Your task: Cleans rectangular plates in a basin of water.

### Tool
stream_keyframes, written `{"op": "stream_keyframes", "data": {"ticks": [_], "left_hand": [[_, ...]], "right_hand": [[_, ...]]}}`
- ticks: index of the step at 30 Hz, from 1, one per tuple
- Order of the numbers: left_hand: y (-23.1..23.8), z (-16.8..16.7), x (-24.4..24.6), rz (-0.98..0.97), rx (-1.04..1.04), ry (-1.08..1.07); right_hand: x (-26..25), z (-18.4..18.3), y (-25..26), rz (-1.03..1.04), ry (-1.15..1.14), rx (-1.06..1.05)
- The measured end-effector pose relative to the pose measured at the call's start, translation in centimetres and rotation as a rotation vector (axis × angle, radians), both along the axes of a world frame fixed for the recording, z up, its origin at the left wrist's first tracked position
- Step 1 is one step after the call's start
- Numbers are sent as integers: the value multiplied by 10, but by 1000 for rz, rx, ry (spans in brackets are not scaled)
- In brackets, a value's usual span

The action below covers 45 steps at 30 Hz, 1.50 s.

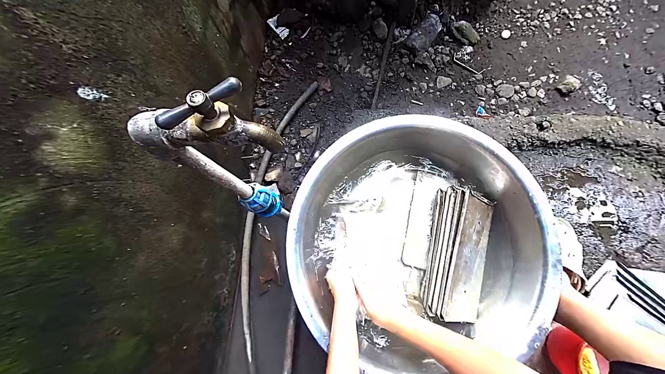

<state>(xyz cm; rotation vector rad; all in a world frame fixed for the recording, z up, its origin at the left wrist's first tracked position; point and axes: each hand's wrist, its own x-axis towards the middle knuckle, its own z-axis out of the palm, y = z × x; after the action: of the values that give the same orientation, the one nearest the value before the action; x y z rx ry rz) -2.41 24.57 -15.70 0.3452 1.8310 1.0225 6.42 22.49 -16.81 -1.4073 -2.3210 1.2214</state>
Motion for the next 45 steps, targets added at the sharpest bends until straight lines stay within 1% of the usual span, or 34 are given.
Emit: {"op": "stream_keyframes", "data": {"ticks": [2,3,4,5,7,8,9,10,11,12,13,14,16,18,19,20,22,23,24,25,27,29,31,33,35,38,40,41,43,45], "left_hand": [[-2,-6,-1,36,-35,-67],[-3,-11,-3,24,-43,-85],[-2,-12,-3,2,-50,-108],[-3,-9,-2,-22,-50,-122],[-3,-6,-1,-24,-10,-112],[-3,-7,-3,-28,35,-84],[-3,-11,-5,-34,89,-46],[-2,-17,-5,-53,138,13],[-2,-20,-6,-73,153,74],[-1,-14,-6,-102,125,117],[1,-9,-5,-139,67,149],[1,-8,-6,-175,16,160],[-3,-9,-6,-226,-57,171],[-9,-8,-7,-226,-18,175],[-9,-8,-9,-223,-4,181],[-8,-8,-10,-216,3,185],[-3,-7,-7,-220,-33,205],[-1,-9,-6,-225,-75,229],[-1,-14,-7,-228,-103,247],[-2,-15,-9,-245,-126,240],[-4,-12,-10,-251,-103,206],[-4,-11,-10,-238,-61,190],[-4,0,-8,-262,-68,168],[-6,-3,-9,-271,-72,223],[-7,-7,-8,-263,-63,241],[1,-1,-5,-247,-110,252],[2,-5,-3,-227,-105,233],[1,-11,-1,-215,-96,221],[0,-26,-4,-231,-93,200],[-1,-32,-7,-239,-90,193]], "right_hand": [[13,-3,16,146,-23,35],[17,-2,35,161,-43,71],[19,2,54,105,-77,89],[16,0,71,-26,-116,148],[5,-7,84,-323,-182,141],[-3,-10,75,-442,-153,131],[-6,-11,59,-487,-109,126],[-4,-12,37,-449,-69,136],[0,-12,14,-366,-38,154],[4,-13,0,-291,-7,191],[8,-13,-3,-253,3,213],[12,-12,5,-274,-13,198],[14,-2,43,-442,-107,68],[8,4,87,-568,-301,24],[7,2,92,-572,-295,17],[7,1,85,-568,-246,2],[13,-3,48,-517,-94,58],[16,-2,26,-485,-81,73],[18,3,10,-459,-109,40],[19,6,2,-453,-141,21],[18,3,13,-483,-126,61],[7,1,46,-517,-120,74],[-6,5,80,-576,-238,36],[-15,4,98,-625,-293,-23],[-14,1,80,-594,-245,25],[-8,-5,11,-396,-179,137],[-7,-11,-30,-257,-173,146],[-5,-12,-37,-200,-184,133],[-3,-12,-24,-153,-222,107],[-7,3,14,-203,-307,83]]}}
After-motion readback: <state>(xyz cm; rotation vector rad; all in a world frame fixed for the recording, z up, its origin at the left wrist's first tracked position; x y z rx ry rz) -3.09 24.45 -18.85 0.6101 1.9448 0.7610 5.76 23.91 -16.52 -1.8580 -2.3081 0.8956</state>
